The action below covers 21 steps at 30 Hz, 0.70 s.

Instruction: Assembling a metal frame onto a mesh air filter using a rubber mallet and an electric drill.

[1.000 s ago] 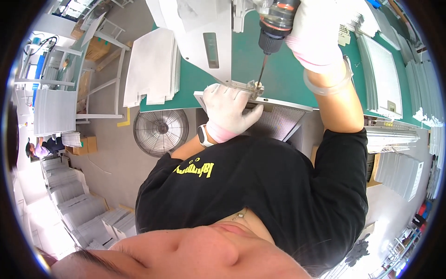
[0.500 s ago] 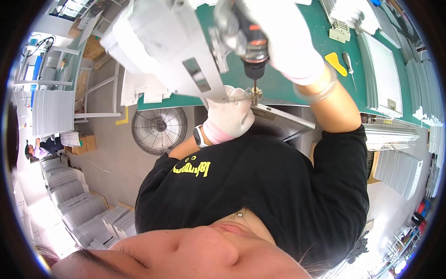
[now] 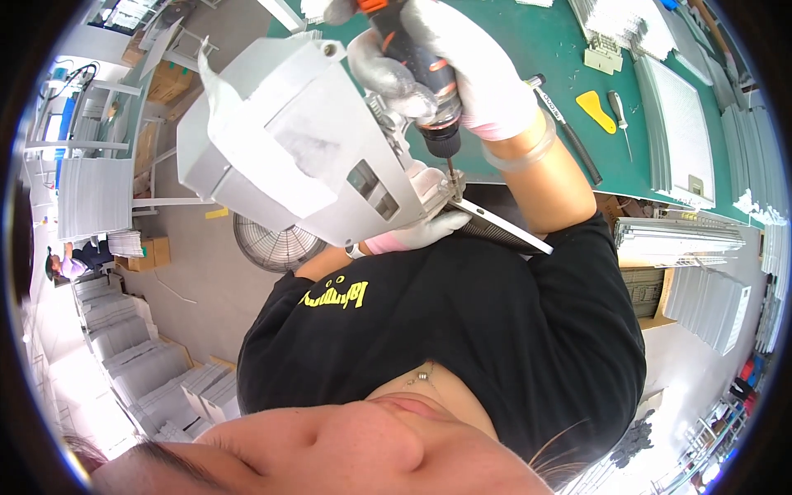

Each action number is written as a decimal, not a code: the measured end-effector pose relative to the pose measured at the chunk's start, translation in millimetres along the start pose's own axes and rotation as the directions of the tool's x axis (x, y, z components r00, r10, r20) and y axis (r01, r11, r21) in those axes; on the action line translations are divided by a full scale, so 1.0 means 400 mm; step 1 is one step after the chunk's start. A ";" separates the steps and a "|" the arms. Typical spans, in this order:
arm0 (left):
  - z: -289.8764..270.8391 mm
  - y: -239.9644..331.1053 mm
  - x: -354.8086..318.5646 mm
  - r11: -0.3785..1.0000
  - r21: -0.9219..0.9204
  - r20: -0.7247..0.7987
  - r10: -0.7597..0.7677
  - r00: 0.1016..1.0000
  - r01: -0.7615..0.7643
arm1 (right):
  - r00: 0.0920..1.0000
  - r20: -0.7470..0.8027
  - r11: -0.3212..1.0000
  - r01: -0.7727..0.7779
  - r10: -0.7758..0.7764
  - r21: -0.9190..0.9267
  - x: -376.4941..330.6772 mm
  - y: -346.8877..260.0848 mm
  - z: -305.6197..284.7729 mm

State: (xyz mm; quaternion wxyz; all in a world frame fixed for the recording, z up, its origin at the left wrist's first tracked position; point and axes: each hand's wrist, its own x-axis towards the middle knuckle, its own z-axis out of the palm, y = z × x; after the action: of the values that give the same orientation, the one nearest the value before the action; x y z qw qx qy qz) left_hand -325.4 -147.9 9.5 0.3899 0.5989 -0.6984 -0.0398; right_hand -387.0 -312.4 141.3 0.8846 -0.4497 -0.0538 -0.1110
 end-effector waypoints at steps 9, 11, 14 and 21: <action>-0.103 0.071 0.079 0.963 0.221 0.481 -0.245 0.842 0.154 | 0.973 0.202 0.987 0.131 -0.110 -0.091 0.015 0.042 -0.034; -0.086 0.029 0.067 0.967 0.227 0.427 -0.207 0.880 0.118 | 0.959 0.230 0.977 0.190 -0.164 -0.096 0.016 0.077 -0.063; -0.085 0.005 0.005 0.961 0.261 0.318 -0.173 0.932 0.089 | 0.963 0.266 0.994 0.000 -0.029 0.108 0.013 0.080 -0.050; -0.026 -0.043 0.015 0.983 0.181 -0.095 -0.025 0.995 0.042 | 0.529 -0.756 0.694 0.706 -0.385 0.142 0.087 -0.057 0.096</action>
State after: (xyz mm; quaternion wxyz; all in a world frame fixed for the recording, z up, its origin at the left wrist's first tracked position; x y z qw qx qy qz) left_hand -305.3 -153.7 10.9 0.3647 0.6450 -0.6700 0.0457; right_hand -358.5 -299.6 188.6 0.8317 -0.1265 0.1056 -0.5302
